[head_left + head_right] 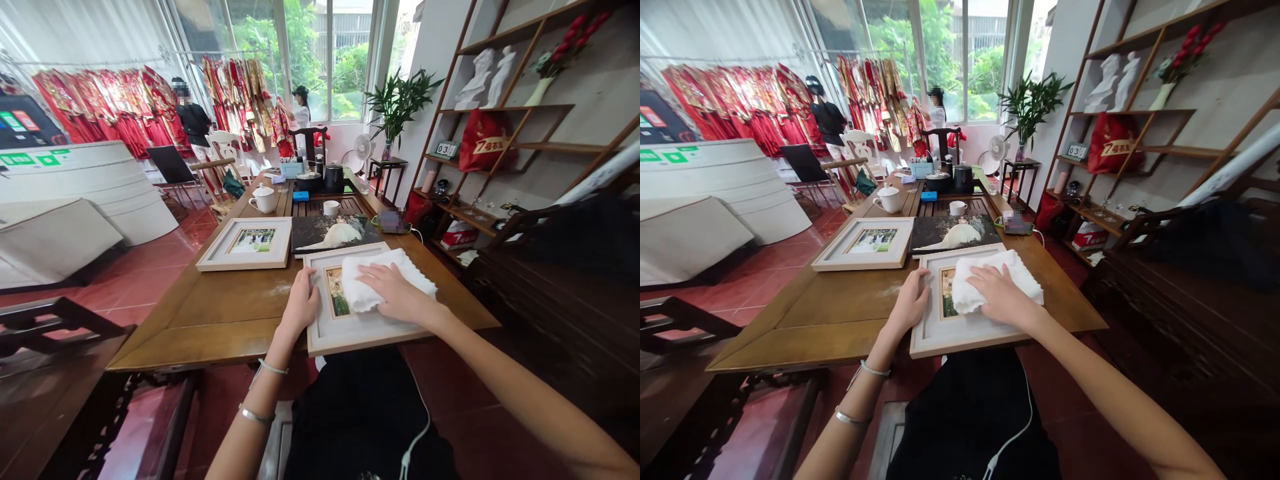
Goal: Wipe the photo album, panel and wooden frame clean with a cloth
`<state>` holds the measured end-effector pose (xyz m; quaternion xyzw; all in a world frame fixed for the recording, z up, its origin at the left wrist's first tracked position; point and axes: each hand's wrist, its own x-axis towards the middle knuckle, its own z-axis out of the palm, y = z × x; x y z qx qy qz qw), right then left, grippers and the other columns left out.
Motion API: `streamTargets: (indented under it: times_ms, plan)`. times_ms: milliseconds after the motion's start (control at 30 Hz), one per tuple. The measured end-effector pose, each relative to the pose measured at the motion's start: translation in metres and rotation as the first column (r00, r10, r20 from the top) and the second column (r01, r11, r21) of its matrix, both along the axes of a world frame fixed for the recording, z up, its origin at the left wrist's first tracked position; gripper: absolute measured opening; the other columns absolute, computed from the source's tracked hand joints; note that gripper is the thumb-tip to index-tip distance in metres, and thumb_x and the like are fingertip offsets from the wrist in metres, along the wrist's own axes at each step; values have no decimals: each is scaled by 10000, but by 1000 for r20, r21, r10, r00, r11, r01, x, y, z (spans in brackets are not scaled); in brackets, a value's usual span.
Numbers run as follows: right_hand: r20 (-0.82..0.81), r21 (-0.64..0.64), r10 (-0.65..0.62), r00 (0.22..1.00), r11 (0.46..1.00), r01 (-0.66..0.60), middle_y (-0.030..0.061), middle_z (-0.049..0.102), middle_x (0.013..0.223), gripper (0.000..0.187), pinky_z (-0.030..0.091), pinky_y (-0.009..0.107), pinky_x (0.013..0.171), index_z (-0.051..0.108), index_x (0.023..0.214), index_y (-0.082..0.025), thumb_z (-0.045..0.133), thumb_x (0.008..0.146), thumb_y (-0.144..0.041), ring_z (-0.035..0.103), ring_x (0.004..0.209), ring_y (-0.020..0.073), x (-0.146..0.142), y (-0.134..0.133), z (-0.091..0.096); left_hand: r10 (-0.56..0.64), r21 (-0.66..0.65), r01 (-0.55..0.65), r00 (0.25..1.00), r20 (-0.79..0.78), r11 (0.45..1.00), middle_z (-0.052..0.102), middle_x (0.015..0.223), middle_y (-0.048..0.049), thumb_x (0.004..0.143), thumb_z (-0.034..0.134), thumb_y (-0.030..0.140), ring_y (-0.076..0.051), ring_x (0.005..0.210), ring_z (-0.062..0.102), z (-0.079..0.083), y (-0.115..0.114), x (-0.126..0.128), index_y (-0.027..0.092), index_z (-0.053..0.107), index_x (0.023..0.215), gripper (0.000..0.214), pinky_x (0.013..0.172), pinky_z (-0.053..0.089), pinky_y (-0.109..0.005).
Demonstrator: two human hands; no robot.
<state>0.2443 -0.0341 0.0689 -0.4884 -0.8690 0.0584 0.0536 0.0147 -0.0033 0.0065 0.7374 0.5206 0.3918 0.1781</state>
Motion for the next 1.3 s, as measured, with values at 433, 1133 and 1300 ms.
streamTargets:
  times_ms: [433,1133,1300]
  plan:
    - [27,-5,188,982,982,-188,142,325,1494,710,188,778,964,418,1372,-195,463,687,-11,223,1364,398,-70,30,-4,15,-138,-9,999,37,990,512,1331,-205,960,277,397,-257,1260,471,32,6,3,73,449,1265,477,1061,339,-405]
    - [40,-10,214,976,977,-214,44,460,1431,840,230,550,1114,511,1308,-235,374,524,30,373,1336,216,41,-72,20,-80,-32,75,980,-180,997,431,1382,-197,925,360,322,-293,1390,286,-3,7,6,96,450,1254,409,1149,240,-478]
    - [117,142,91,989,984,-107,70,472,1420,772,239,545,1111,530,1285,-202,393,558,18,397,1322,231,63,-41,3,-56,-25,53,988,-147,998,390,1421,-204,920,305,233,-283,1391,284,-2,5,6,97,375,1335,443,1144,236,-507]
